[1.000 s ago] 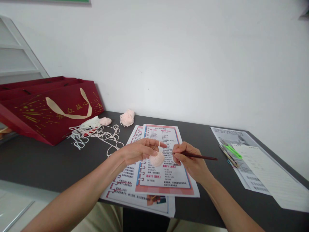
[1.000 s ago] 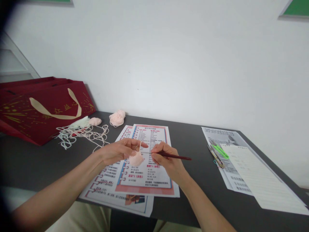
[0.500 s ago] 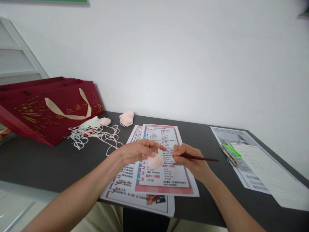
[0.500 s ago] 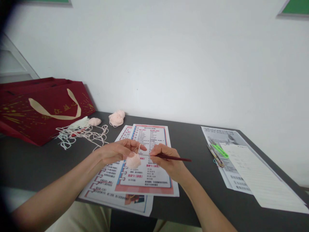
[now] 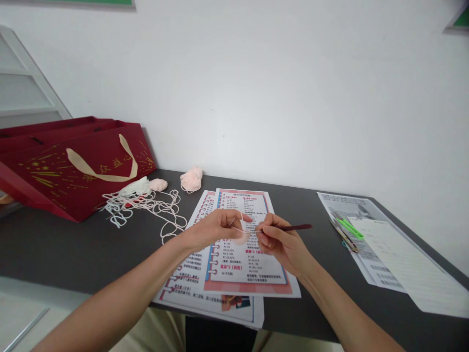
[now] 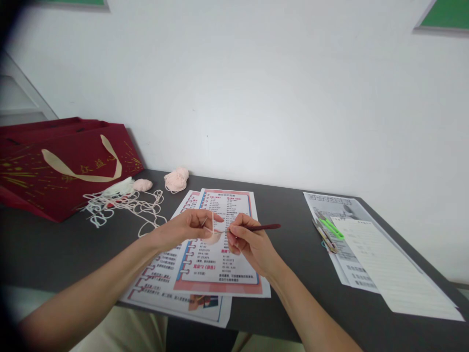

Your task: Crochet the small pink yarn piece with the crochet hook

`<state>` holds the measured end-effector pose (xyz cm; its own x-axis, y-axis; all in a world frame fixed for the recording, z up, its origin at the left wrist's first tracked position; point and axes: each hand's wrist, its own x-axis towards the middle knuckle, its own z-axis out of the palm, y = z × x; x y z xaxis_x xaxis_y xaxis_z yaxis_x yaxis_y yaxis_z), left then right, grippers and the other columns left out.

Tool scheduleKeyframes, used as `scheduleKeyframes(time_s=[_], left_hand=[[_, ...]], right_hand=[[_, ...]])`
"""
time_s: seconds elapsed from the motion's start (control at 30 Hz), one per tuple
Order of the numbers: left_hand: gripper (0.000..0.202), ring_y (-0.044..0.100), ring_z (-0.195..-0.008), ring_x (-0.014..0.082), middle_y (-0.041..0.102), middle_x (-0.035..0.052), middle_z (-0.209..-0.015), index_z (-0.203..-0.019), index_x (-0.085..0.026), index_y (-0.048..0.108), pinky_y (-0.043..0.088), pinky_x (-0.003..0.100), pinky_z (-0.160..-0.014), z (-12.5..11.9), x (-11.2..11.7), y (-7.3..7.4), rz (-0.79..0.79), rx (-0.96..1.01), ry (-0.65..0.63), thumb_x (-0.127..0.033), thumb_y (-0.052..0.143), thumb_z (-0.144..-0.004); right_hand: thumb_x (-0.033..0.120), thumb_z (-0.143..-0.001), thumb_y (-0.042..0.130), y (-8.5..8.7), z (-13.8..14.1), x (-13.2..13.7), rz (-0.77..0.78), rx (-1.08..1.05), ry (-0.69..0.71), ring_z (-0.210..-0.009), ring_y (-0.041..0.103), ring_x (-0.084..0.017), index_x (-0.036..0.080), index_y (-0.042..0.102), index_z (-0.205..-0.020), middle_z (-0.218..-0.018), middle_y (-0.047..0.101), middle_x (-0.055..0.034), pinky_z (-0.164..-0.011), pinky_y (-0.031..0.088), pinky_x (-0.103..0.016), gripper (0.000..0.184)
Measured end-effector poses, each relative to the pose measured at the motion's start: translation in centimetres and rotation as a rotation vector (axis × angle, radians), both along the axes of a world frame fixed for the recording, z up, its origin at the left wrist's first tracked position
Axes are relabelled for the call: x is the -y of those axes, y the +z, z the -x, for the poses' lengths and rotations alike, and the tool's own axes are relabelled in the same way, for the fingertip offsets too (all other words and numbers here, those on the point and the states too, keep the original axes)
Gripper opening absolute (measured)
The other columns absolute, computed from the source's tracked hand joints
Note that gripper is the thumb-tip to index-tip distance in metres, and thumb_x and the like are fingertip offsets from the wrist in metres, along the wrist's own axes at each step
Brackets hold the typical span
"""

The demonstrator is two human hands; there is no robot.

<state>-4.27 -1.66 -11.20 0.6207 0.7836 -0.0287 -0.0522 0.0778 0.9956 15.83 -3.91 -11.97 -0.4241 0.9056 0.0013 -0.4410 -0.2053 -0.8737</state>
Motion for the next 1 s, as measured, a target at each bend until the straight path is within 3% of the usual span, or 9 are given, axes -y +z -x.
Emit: scheduleKeyframes(time_s=[0.1,0.3,0.47,0.57,0.67,0.73,0.87,1.0], left_hand=[[0.029,0.048,-0.061,0.0097,0.054,-0.0035,-0.068,-0.102,-0.017,0.063,0.033,0.024,-0.059,-0.5,0.3,-0.1,-0.043,-0.05,0.057,-0.025,0.068,-0.075],[0.013,0.053,-0.069,0.0126,0.056,-0.0011,-0.067,-0.076,-0.016,0.061,0.039,0.028,-0.069,-0.8,0.5,0.1,-0.112,-0.108,0.105,-0.026,0.068,-0.075],[0.014,0.057,-0.074,0.0154,0.06,0.0013,-0.071,-0.073,-0.016,0.06,0.041,0.028,-0.068,-0.8,0.6,0.6,-0.11,-0.15,0.152,-0.028,0.067,-0.074],[0.015,0.059,-0.078,0.0157,0.065,0.0062,-0.091,-0.07,-0.015,0.059,0.043,0.028,-0.067,-1.0,0.6,0.6,-0.126,-0.159,0.181,-0.027,0.068,-0.073],[0.016,0.061,-0.08,0.0153,0.061,0.01,-0.116,-0.067,-0.014,0.059,0.046,0.027,-0.066,-1.1,0.7,0.4,-0.148,-0.168,0.227,-0.026,0.068,-0.073],[0.014,0.062,-0.083,0.0166,0.06,0.0103,-0.121,-0.068,-0.014,0.059,0.047,0.028,-0.067,-1.1,0.8,0.2,-0.177,-0.181,0.261,-0.025,0.067,-0.073],[0.012,0.062,-0.082,0.0186,0.069,0.0078,-0.095,-0.07,-0.017,0.061,0.044,0.028,-0.065,-1.4,1.1,-0.2,-0.297,-0.257,0.334,-0.026,0.063,-0.077],[0.014,0.059,-0.075,0.0167,0.067,0.0038,-0.076,-0.07,-0.017,0.063,0.039,0.028,-0.065,-1.7,1.3,-0.4,-0.357,-0.289,0.365,-0.027,0.063,-0.079]], right_hand=[[0.026,-0.077,0.067,-0.1,0.4,0.1,-0.025,-0.003,-0.074,-0.047,0.041,-0.008,0.019,0.051,-0.068,-0.056,0.054,0.0038,-0.044,0.029,-0.022,0.02],[0.025,-0.078,0.066,-0.5,0.2,0.1,-0.106,0.053,-0.127,-0.047,0.041,-0.008,0.018,0.052,-0.067,-0.053,0.052,0.0045,-0.045,0.029,-0.023,0.02],[0.026,-0.081,0.062,-1.2,-0.4,0.0,-0.306,0.253,-0.189,-0.046,0.041,-0.009,0.019,0.052,-0.067,-0.051,0.05,0.005,-0.047,0.029,-0.025,0.019],[0.026,-0.085,0.057,-1.4,-0.4,0.1,-0.41,0.376,-0.244,-0.047,0.041,-0.01,0.019,0.05,-0.068,-0.053,0.049,0.0045,-0.048,0.031,-0.026,0.02],[0.025,-0.086,0.054,-1.4,-0.3,0.4,-0.517,0.506,-0.291,-0.049,0.041,-0.01,0.02,0.05,-0.068,-0.056,0.047,0.0044,-0.048,0.032,-0.025,0.019],[0.024,-0.087,0.052,-1.2,-0.3,0.7,-0.622,0.621,-0.319,-0.05,0.04,-0.01,0.02,0.049,-0.069,-0.058,0.046,0.0044,-0.048,0.032,-0.025,0.018],[0.014,-0.089,0.048,-1.5,0.2,1.2,-0.96,0.788,-0.374,-0.056,0.044,-0.01,0.021,0.048,-0.077,-0.066,0.049,0.0027,-0.052,0.036,-0.025,0.013],[0.006,-0.088,0.043,-2.3,0.7,1.2,-1.304,0.84,-0.366,-0.068,0.048,-0.015,0.02,0.046,-0.085,-0.074,0.051,-0.002,-0.06,0.042,-0.029,0.015]])
